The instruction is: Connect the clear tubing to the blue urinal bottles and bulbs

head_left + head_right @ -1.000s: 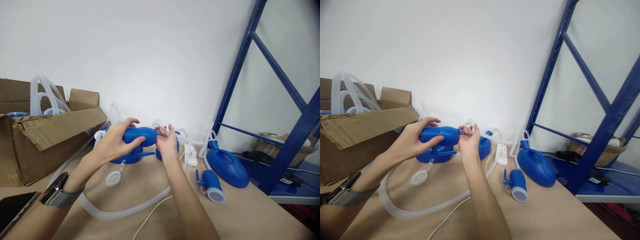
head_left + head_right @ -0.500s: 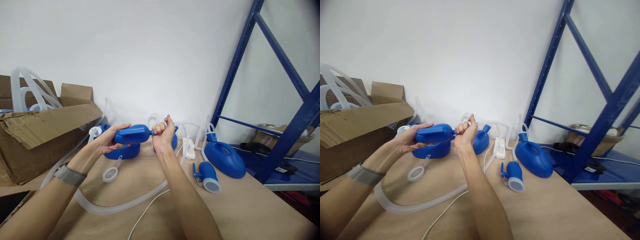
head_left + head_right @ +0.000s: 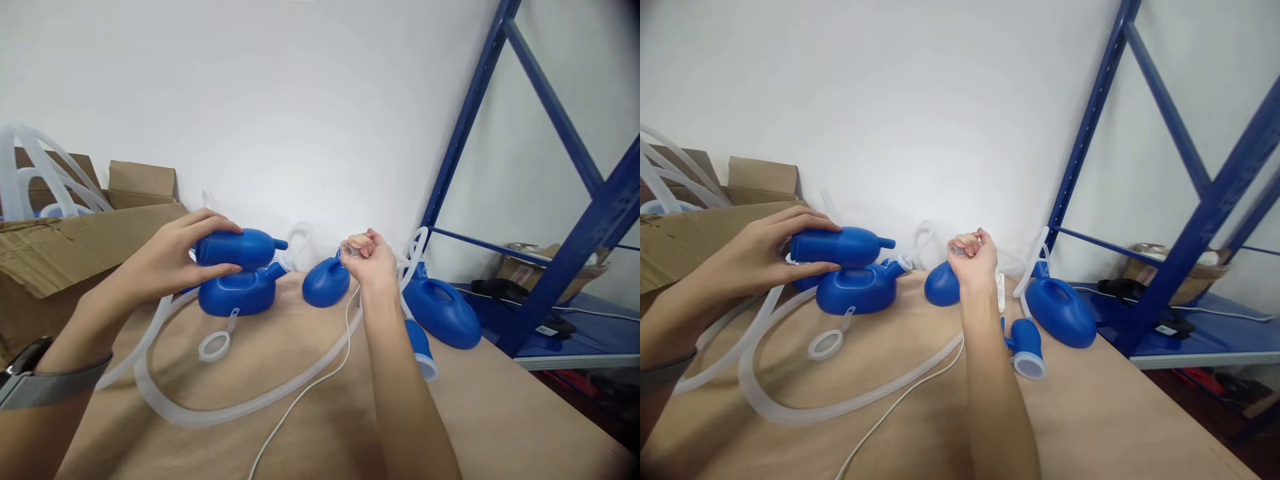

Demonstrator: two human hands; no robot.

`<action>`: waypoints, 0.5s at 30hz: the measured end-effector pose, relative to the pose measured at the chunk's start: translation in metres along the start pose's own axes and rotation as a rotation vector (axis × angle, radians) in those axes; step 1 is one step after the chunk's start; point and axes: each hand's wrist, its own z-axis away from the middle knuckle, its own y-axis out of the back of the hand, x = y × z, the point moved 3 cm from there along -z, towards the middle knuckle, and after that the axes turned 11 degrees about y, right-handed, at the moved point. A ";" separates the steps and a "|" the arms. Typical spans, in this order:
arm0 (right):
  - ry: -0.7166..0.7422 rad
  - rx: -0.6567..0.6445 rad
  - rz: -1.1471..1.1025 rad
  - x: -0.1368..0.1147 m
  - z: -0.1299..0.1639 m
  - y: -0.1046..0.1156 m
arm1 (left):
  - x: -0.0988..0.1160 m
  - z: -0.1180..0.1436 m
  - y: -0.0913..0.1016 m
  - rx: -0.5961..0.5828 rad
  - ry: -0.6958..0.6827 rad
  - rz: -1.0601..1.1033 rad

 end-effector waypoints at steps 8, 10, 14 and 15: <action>-0.142 -0.649 0.499 -0.009 0.067 -0.042 | 0.011 0.004 -0.004 -0.047 0.036 -0.002; -0.106 -0.756 0.662 -0.010 0.080 -0.043 | 0.010 0.004 -0.002 -0.020 0.040 -0.010; 0.152 -0.800 0.904 -0.042 0.098 -0.038 | 0.002 0.005 0.008 0.087 0.039 -0.009; 0.234 -0.802 0.949 -0.056 0.102 -0.034 | 0.001 0.006 0.010 0.119 0.035 -0.009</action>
